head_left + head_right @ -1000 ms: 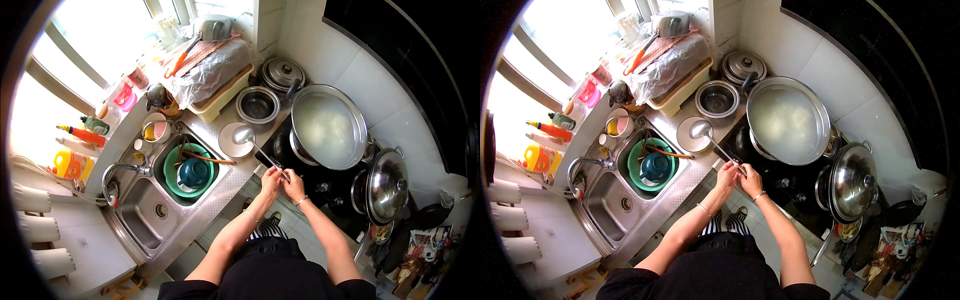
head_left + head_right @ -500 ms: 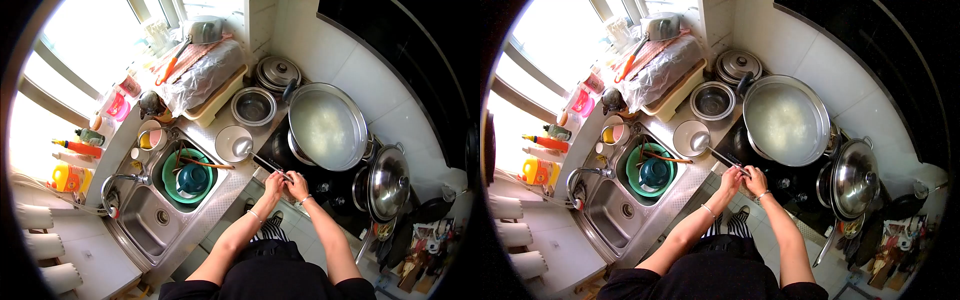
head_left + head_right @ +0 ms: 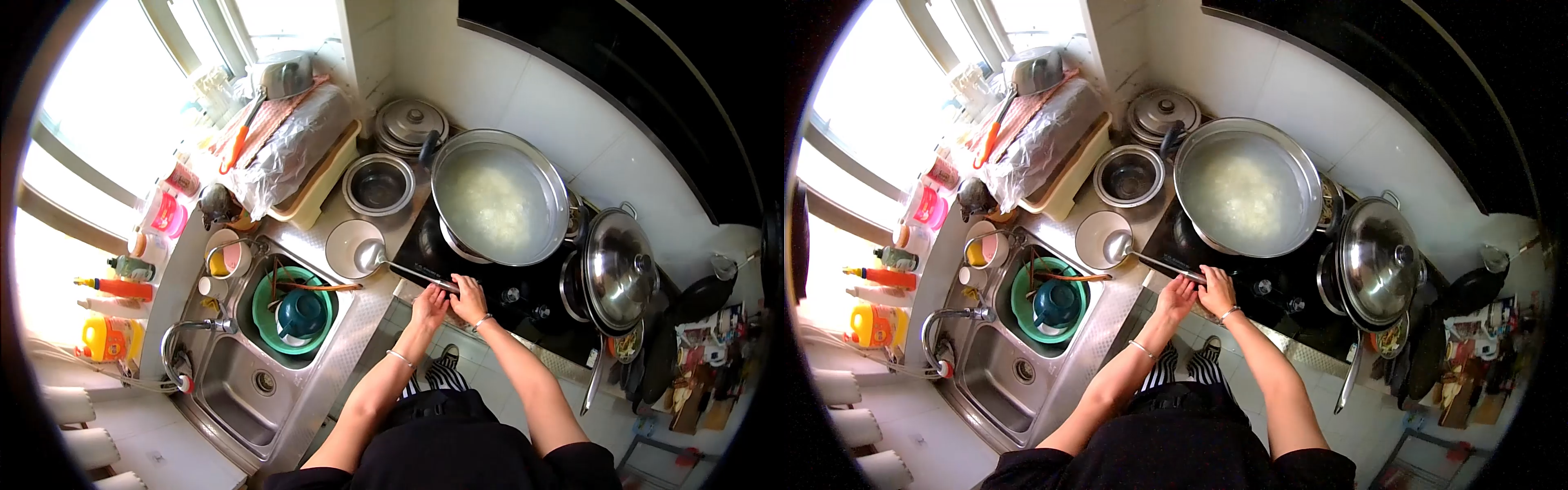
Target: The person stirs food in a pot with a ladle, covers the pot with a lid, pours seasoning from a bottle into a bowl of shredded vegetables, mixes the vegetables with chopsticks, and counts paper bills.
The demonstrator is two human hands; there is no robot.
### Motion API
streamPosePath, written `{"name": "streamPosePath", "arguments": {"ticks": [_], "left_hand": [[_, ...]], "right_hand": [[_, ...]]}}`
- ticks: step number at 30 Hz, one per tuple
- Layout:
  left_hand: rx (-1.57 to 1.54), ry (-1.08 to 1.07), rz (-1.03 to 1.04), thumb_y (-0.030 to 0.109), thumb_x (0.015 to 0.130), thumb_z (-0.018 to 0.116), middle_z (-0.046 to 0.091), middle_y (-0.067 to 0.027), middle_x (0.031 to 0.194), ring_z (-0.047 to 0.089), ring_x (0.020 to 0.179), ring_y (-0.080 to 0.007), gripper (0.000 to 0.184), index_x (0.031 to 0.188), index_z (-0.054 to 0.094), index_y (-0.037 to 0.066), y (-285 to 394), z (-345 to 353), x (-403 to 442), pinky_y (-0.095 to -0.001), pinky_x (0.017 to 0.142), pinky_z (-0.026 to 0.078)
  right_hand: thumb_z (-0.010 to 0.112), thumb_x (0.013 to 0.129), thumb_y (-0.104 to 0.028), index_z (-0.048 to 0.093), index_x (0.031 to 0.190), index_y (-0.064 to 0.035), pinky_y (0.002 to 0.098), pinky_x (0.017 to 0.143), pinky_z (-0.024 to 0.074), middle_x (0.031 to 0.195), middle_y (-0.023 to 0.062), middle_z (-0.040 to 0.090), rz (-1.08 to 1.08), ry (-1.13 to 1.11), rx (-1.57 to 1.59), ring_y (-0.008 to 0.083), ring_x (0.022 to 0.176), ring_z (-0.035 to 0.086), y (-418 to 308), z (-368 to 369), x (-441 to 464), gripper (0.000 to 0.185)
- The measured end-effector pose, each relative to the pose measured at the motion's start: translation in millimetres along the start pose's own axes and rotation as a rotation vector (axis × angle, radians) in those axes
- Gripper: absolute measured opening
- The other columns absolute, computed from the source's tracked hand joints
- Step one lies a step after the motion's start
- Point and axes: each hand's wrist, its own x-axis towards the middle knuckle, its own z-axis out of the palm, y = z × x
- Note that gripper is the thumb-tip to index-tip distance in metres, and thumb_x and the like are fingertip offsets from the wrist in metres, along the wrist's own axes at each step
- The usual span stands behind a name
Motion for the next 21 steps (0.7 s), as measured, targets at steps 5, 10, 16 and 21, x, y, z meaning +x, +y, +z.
{"name": "streamPosePath", "arguments": {"ticks": [5,10,16,21], "left_hand": [[-0.054,0.056,-0.091,0.017,0.088,0.046,0.055,-0.0029,0.108,0.052,0.097,-0.0190,0.022,0.108,0.051,0.009,-8.8,4.6,-17.0,-0.0363,0.090,0.039],[0.002,-0.272,-0.281,0.013,0.089,0.041,0.059,-0.0047,0.101,0.055,0.094,-0.0185,0.021,0.105,0.052,0.008,-44.9,40.6,-56.8,-0.0307,0.085,0.045],[0.263,-0.555,-0.453,0.016,0.090,0.037,0.059,-0.0066,0.105,0.055,0.097,-0.0198,0.025,0.106,0.054,0.005,-118.3,166.1,-114.1,-0.0330,0.088,0.044],[0.321,-0.582,-0.484,0.016,0.088,0.043,0.056,-0.0062,0.107,0.052,0.101,-0.0189,0.019,0.100,0.053,0.006,-184.7,240.0,-136.1,-0.0333,0.090,0.041]], "right_hand": [[0.057,0.070,-0.005,0.050,0.112,-0.0044,0.0381,0.086,0.0414,0.104,0.0130,0.056,-0.003,0.155,0.074,0.0299,0.098,0.052,-20.2,-15.9,-14.3,0.043],[0.053,0.073,0.002,0.054,0.109,-0.0030,0.0316,0.078,0.0470,0.101,0.0120,0.059,0.139,0.340,0.329,0.0262,0.092,0.058,-47.4,-61.5,-45.9,0.036],[0.050,0.083,-0.002,0.052,0.110,0.0000,0.0263,0.079,0.0458,0.105,0.0104,0.059,0.150,0.752,0.551,0.0167,0.090,0.058,-17.2,-189.2,-71.8,0.028],[0.048,0.087,-0.014,0.044,0.120,0.0017,0.0314,0.092,0.0399,0.120,0.0135,0.049,0.272,0.937,1.224,0.0207,0.108,0.050,18.0,-300.2,-95.6,0.037]]}}
